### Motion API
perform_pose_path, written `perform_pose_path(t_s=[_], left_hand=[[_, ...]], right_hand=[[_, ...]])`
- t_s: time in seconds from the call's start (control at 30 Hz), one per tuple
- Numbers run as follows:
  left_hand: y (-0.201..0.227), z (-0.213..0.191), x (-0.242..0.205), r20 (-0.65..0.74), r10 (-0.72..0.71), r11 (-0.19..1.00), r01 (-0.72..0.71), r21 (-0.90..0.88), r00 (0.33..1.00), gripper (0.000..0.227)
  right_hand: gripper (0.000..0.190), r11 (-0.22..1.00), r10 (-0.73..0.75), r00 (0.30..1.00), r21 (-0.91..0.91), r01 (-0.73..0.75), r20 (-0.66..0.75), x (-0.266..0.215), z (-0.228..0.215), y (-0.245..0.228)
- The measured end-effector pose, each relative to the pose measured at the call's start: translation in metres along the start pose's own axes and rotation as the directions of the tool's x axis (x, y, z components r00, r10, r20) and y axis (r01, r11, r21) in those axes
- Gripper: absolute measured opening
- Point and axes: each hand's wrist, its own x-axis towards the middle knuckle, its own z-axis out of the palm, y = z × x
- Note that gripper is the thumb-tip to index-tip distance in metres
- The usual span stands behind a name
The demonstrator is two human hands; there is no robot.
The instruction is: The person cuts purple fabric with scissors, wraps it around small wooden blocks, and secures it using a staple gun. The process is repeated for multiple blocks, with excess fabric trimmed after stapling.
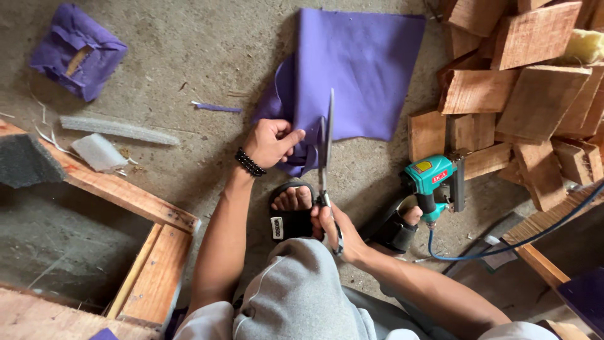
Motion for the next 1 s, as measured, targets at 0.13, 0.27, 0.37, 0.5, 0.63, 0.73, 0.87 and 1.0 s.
perform_pose_path(t_s=[0.13,0.27,0.37,0.5,0.63,0.73,0.87,1.0], left_hand=[[0.001,0.002,-0.003,-0.014,0.024,0.999,-0.024,0.03,1.0,0.032],[0.002,0.005,-0.001,-0.033,0.029,0.999,-0.027,0.04,0.999,0.033],[0.004,0.002,-0.003,-0.069,0.034,0.999,-0.032,0.02,0.997,0.036],[0.006,0.005,-0.002,-0.053,0.027,0.999,-0.026,0.021,0.998,0.034],[0.004,0.002,-0.001,-0.05,0.03,0.999,-0.031,-0.011,0.998,0.03],[-0.003,0.003,-0.003,-0.072,0.022,0.999,-0.025,-0.045,0.997,0.031],[0.0,0.003,-0.002,-0.077,0.022,0.995,-0.029,-0.095,0.997,0.034],[-0.002,0.003,-0.006,-0.112,0.037,0.996,-0.046,-0.074,0.993,0.034]], right_hand=[[0.046,0.999,-0.038,0.999,0.015,0.039,-0.015,0.012,-0.005,-0.002],[0.045,0.986,-0.12,0.99,-0.124,0.111,-0.067,0.047,-0.018,-0.003],[0.04,0.991,0.02,0.989,0.132,-0.001,-0.144,0.066,-0.017,-0.001],[0.041,0.997,0.011,0.988,0.074,0.001,-0.155,0.067,-0.017,-0.011],[0.041,0.995,-0.096,0.995,-0.03,0.095,-0.041,0.073,-0.031,-0.04],[0.041,0.998,-0.048,0.997,0.028,0.05,-0.065,0.089,-0.044,-0.056],[0.044,1.0,0.023,0.989,0.003,-0.023,-0.146,0.099,-0.045,-0.069],[0.041,0.999,-0.016,0.995,-0.054,0.011,-0.102,0.094,-0.045,-0.082]])
